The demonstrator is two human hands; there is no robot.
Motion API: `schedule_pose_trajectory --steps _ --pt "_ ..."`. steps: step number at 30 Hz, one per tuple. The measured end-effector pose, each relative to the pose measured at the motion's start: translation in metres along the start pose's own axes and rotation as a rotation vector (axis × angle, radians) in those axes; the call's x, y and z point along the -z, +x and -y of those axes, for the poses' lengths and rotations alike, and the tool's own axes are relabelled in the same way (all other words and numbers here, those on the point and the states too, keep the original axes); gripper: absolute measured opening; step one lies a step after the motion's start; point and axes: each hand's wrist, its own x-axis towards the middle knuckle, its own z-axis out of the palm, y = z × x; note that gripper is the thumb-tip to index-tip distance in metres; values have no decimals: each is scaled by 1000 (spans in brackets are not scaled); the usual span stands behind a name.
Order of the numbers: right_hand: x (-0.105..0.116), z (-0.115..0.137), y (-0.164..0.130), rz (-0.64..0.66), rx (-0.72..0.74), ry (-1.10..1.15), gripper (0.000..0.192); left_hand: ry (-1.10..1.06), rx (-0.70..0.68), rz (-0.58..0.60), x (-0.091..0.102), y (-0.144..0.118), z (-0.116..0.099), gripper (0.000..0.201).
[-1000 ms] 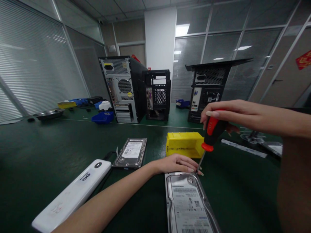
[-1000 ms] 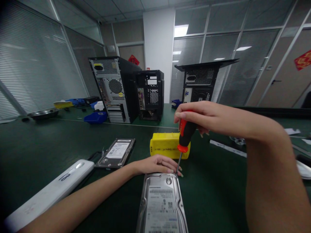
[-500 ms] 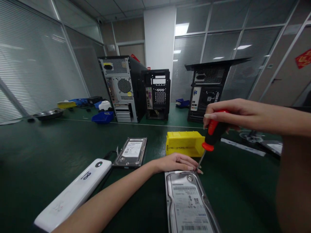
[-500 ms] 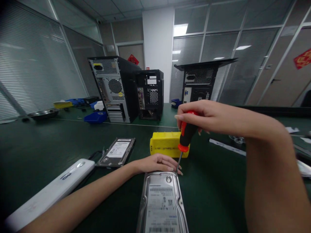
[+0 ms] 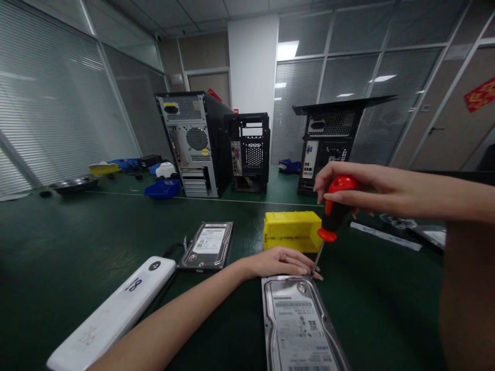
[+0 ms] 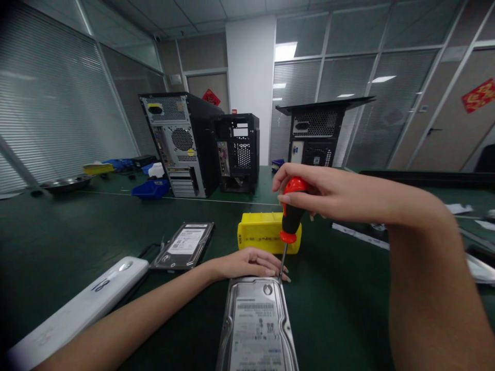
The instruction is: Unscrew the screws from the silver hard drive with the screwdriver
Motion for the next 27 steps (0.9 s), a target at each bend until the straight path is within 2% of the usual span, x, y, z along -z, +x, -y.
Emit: schedule_pose_trajectory --steps 15,20,27 --pt "1 -7 0 14 -60 1 30 19 16 -30 0 0 -1 36" --pt "0 -4 -1 19 -46 51 31 50 -3 -10 1 1 0 35" --pt "-2 0 10 -41 13 -69 31 95 7 6 4 1 2 36"
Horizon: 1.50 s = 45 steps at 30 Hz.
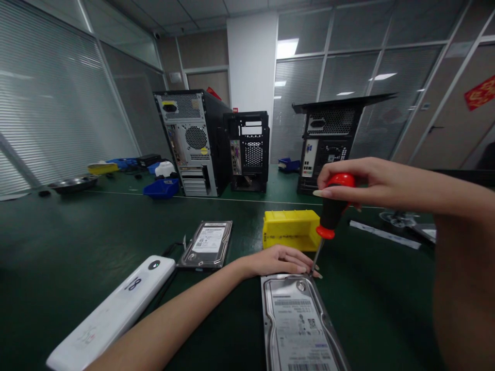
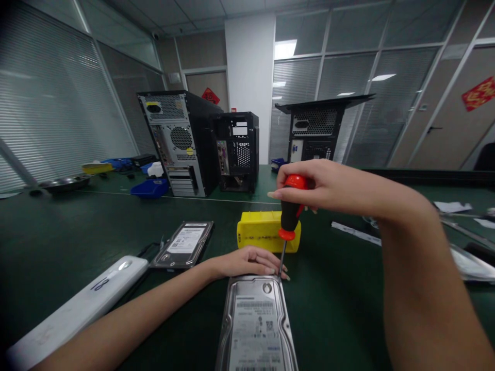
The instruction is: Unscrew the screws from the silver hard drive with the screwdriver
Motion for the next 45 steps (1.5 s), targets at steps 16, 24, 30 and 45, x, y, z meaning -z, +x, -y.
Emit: schedule_pose_trajectory --steps 16,24,30,45 --pt "-1 4 -3 14 -7 151 35 -27 25 -17 -2 0 -3 38" --pt "-5 2 4 -48 -101 59 46 -60 5 -10 -4 -1 -4 38" --pt "-3 0 -1 -88 -55 86 45 -57 11 -2 -3 -1 -2 36" --pt "-3 -3 3 -53 -93 24 37 -54 24 -11 -2 -1 -2 39"
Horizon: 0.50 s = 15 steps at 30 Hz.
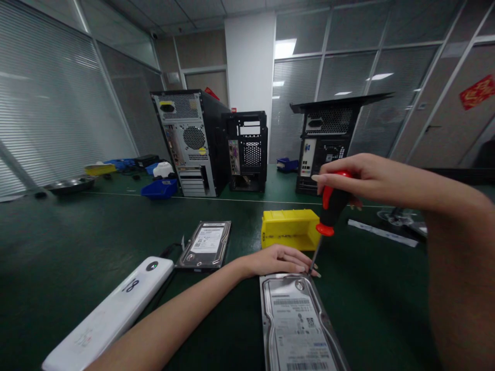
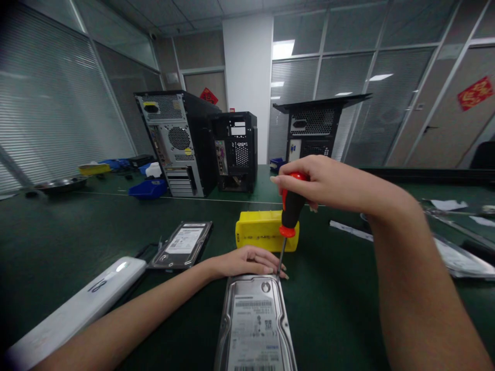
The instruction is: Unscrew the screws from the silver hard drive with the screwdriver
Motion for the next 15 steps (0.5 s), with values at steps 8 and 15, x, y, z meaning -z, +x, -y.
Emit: schedule_pose_trajectory --steps 8,15 --pt "1 4 -3 34 -26 22 37 42 16 -4 0 0 -2 35" --pt "4 0 -8 92 55 118 32 -72 -21 13 -1 3 3 32"
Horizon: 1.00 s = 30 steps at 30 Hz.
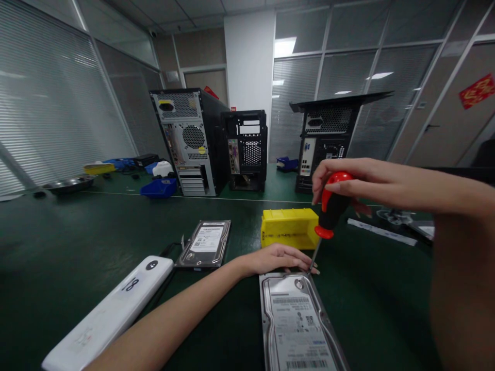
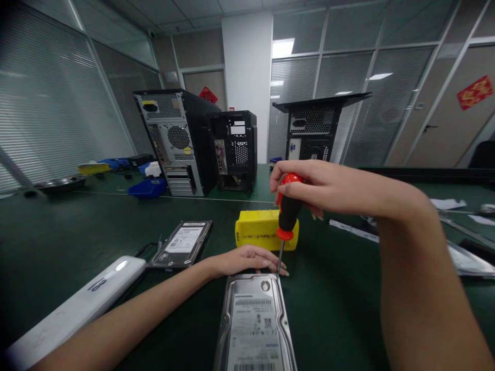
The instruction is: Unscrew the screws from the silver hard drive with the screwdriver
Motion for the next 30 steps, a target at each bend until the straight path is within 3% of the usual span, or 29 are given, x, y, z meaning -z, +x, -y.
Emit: schedule_pose_trajectory --steps 7,12,20,26,30 --pt "-3 7 2 10 -15 -36 35 25 43 -31 -3 -1 -5 32" --pt "-5 3 6 -118 -158 -81 51 27 53 -43 -4 -2 -8 33" --pt "-1 6 1 -86 32 -13 40 84 42 -41 -3 -1 -6 30" --pt "-4 8 6 -81 -9 -88 50 71 21 -44 -4 -2 -7 31" --pt "-2 1 3 -107 -87 -16 54 69 36 -39 -4 -3 -7 32"
